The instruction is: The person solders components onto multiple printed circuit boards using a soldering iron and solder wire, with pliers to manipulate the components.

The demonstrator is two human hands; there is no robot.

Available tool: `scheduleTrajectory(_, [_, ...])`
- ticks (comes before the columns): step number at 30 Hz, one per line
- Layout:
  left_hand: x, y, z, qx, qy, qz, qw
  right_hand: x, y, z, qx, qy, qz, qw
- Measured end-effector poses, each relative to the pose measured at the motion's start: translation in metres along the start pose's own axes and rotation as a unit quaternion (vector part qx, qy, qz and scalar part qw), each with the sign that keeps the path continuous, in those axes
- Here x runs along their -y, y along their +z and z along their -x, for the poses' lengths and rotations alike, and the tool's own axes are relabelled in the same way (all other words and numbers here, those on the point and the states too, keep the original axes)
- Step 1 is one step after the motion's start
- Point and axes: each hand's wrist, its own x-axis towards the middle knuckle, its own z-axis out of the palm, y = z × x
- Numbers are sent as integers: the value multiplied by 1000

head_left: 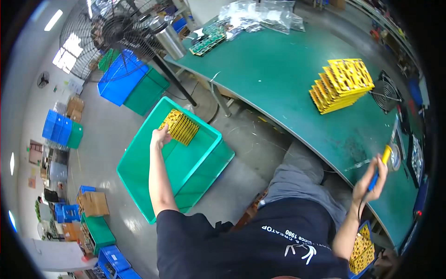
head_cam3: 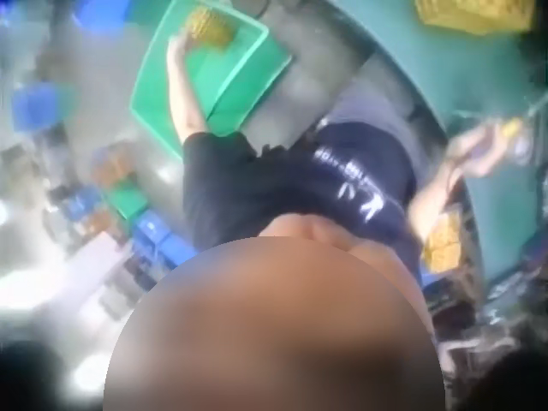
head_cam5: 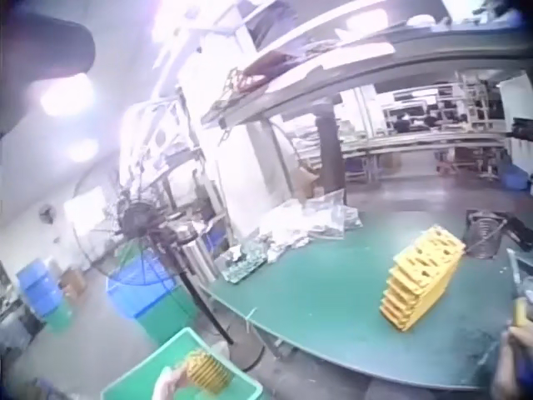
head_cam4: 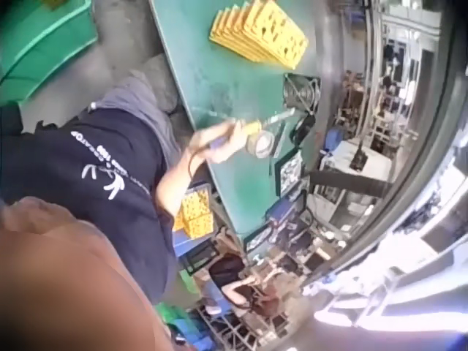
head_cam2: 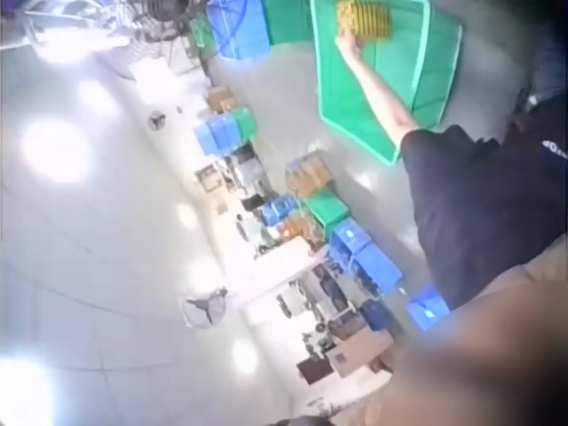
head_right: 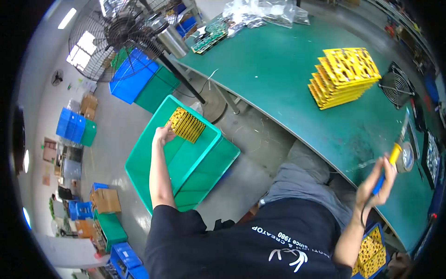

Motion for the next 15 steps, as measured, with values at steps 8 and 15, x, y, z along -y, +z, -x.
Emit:
scheduleTrajectory(8, [77, 34, -49, -31, -137, 175, 974, -40, -74, 16, 25, -39, 179, 983])
scheduleTrajectory(15, [78, 55, -82, -1, -183, 289, 940, -48, -73, 21, 34, -26, 218, 975])
